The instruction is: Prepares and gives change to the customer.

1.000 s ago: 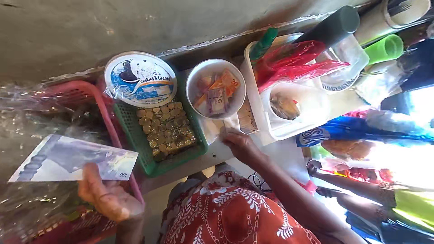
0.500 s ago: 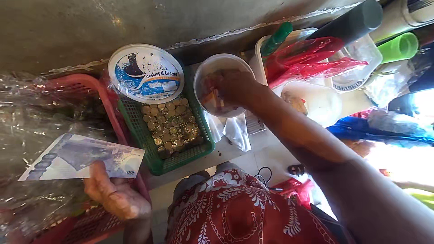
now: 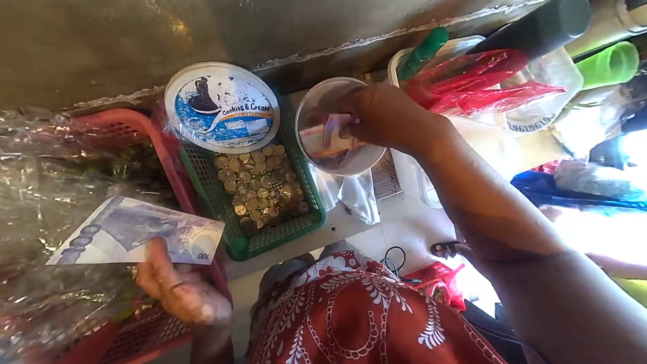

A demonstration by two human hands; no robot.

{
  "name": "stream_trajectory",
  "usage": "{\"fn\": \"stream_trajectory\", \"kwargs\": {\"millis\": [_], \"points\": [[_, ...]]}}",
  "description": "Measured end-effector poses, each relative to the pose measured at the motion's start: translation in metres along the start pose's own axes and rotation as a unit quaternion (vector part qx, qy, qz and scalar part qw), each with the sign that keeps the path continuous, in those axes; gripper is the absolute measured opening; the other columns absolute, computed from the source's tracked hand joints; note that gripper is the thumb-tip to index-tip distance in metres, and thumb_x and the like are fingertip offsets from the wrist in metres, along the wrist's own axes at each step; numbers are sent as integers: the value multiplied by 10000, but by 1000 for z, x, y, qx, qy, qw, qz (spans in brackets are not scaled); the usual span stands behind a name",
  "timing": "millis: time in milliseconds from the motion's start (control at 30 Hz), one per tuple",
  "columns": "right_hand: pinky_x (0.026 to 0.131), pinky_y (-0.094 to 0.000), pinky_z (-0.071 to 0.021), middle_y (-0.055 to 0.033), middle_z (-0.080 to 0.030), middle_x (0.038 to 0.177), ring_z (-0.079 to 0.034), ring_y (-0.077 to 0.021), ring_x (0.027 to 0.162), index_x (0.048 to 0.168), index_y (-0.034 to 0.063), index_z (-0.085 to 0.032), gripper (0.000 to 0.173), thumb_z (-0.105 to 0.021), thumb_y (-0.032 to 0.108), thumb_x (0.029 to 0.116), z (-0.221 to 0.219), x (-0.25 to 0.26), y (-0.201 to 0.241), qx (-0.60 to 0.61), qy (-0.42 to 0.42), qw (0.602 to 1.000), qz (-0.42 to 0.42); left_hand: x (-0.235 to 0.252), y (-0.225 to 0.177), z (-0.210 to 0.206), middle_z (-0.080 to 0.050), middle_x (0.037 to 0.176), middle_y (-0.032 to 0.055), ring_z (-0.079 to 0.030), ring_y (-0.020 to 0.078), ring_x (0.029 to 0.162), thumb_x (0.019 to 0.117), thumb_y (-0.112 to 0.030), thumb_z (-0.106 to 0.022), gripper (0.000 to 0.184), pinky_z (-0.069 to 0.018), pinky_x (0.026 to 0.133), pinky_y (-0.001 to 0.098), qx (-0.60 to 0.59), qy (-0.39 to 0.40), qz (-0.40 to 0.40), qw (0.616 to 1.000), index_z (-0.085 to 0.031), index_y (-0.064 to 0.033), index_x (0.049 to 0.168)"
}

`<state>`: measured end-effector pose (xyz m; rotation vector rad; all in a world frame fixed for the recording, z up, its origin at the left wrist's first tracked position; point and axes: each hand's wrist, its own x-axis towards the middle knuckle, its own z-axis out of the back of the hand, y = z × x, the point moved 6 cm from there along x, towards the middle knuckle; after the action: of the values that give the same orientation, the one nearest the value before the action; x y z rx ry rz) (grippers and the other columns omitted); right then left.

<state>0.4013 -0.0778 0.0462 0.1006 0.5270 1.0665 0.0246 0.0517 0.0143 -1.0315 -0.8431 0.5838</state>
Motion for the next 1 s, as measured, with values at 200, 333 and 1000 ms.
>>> {"fn": "stream_trajectory", "kwargs": {"millis": [200,333,1000], "points": [[911,-677,-523,-254,-460,1529,-608,-502,1192,1440,89,-564,503,-668,48,949,11,-28,29,2,-91,996,-16,-5,1,2,-377,1576,27,-415,155,1423,1075,-568,-308,648,-412,1153,398,18,-36,33,999,-374,-160,1574],[875,-412,-582,-163,-676,1174,-686,-259,1003,1198,28,-694,218,-584,88,1019,2,-66,99,96,-218,965,110,-8,1,0,-348,1598,22,-372,169,1455,1077,-574,-239,630,-378,1179,413,51,-35,30,998,-371,-220,1581],[921,-608,-543,-376,-453,1411,-525,-543,1273,1426,-142,-420,563,-660,-28,929,-140,-8,157,-100,125,977,-140,-7,-15,0,-212,1643,135,-337,216,1470,1069,-556,-206,715,-406,1158,424,-29,1,34,999,-223,-115,1630]]}}
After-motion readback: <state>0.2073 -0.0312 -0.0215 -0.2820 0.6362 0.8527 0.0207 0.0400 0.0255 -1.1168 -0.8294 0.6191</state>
